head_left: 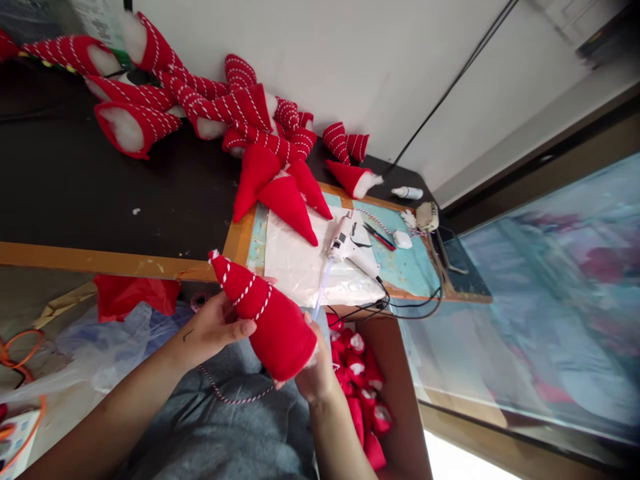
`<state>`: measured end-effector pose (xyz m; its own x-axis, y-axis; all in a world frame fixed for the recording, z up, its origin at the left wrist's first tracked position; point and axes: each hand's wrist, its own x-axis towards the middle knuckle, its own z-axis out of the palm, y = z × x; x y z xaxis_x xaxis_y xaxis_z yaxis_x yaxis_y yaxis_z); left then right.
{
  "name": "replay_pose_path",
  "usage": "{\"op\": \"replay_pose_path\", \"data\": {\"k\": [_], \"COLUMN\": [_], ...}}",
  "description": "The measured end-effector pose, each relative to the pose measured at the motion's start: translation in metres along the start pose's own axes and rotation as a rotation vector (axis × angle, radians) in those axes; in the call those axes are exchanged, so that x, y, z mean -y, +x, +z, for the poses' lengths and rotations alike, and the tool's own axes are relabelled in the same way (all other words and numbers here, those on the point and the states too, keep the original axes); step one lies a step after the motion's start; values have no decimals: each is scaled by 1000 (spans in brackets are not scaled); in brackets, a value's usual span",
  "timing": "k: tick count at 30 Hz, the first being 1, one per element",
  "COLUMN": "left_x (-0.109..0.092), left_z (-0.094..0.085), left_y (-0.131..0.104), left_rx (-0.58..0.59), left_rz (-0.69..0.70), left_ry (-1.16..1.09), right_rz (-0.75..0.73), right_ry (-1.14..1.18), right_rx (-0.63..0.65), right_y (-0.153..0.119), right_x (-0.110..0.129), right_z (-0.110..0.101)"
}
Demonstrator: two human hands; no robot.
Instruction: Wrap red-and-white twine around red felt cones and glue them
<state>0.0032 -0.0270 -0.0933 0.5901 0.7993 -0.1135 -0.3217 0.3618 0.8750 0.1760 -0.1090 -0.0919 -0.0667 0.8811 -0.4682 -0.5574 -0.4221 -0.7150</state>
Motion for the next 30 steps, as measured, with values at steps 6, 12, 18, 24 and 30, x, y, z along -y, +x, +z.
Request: {"op": "replay_pose_path", "data": {"k": [6, 12, 18, 24, 30], "left_x": [-4, -10, -13, -7, -5], "left_z": [4, 10, 8, 2, 1], "left_y": [-3, -3, -6, -6, -3], "left_rx": [-189, -271, -164, 12, -86], "left_rz": [-39, -20, -12, -7, 7], "left_ry": [-38, 30, 88, -1, 14], "right_rz": [-169, -576, -488, -240, -332], "right_ry": [-20, -211, -90, 130, 43], "right_rx": [28, 37, -39, -19, 7], "right_y": [-5, -14, -9, -8, -7], "right_x": [-8, -12, -8, -3, -9], "right_z": [-6, 1, 11, 22, 17]}}
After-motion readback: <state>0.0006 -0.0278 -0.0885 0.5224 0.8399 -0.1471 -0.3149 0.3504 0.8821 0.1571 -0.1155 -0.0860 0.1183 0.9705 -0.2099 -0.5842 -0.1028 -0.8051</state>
